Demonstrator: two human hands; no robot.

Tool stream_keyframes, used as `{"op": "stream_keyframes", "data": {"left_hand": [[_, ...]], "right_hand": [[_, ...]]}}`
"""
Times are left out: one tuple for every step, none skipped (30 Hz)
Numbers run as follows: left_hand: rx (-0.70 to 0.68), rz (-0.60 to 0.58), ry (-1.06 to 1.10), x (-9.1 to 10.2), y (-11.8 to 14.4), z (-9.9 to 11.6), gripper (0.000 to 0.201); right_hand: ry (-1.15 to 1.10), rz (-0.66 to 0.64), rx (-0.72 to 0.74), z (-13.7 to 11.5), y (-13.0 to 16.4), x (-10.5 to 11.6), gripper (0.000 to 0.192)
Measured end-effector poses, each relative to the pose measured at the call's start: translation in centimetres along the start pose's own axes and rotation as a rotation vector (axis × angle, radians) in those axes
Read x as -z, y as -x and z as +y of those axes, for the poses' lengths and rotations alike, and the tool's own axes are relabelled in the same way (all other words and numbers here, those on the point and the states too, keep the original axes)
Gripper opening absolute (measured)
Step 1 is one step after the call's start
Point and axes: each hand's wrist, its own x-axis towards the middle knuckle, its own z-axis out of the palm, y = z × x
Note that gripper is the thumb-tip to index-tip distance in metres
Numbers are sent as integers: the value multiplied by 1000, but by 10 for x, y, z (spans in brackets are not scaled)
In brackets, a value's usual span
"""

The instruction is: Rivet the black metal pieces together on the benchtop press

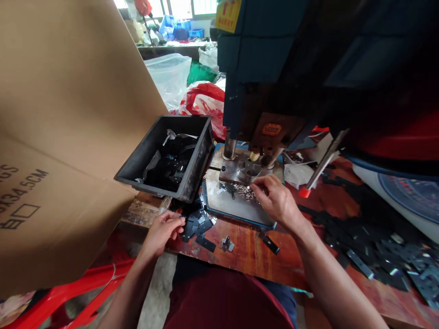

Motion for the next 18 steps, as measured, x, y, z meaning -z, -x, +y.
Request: {"op": "stream_keyframes", "data": {"left_hand": [[19, -1, 24, 0, 1, 0, 45], [37, 4, 46, 1, 1, 0, 45], [50, 13, 69, 1, 1, 0, 45], [57, 20, 93, 0, 2, 0, 45], [62, 24, 116, 0, 3, 0, 44], [68, 26, 137, 0, 4, 0, 42], [75, 26, 154, -1, 6, 0, 41], [86, 22, 162, -1, 8, 0, 40], [99, 17, 161, 0, 11, 0, 39], [111, 12, 155, 0, 14, 0, 38], [119, 5, 148, 1, 17, 1, 38], [120, -2, 142, 2, 20, 2, 38], [117, -9, 139, 3, 24, 3, 38], [110, -19, 138, 3, 27, 5, 38], [98, -30, 137, 3, 30, 8, 38], [85, -45, 132, 2, 32, 10, 37], [72, -62, 125, 0, 34, 13, 37], [59, -80, 116, -2, 36, 17, 37]], "right_hand": [[-17, 44, -12, 1, -5, 3, 20], [-23, 82, -24, 2, -10, 5, 20], [-19, 112, -31, 4, -16, 6, 20], [-4, 134, -35, 6, -23, 6, 20], [18, 149, -34, 9, -29, 5, 21], [42, 159, -27, 12, -35, 2, 21], [65, 166, -16, 14, -41, 0, 22], [82, 170, -1, 16, -45, -3, 23], [90, 170, 14, 18, -49, -5, 23], [87, 164, 31, 20, -51, -6, 24], [73, 153, 48, 21, -51, -7, 24], [49, 145, 60, 22, -51, -7, 23], [20, 145, 63, 22, -50, -7, 23], [-10, 156, 56, 23, -49, -5, 23], [-37, 178, 39, 24, -47, -4, 22], [-60, 203, 15, 25, -45, -2, 21], [-77, 225, -12, 25, -44, -1, 21], [-89, 236, -34, 26, -43, 0, 20]]}}
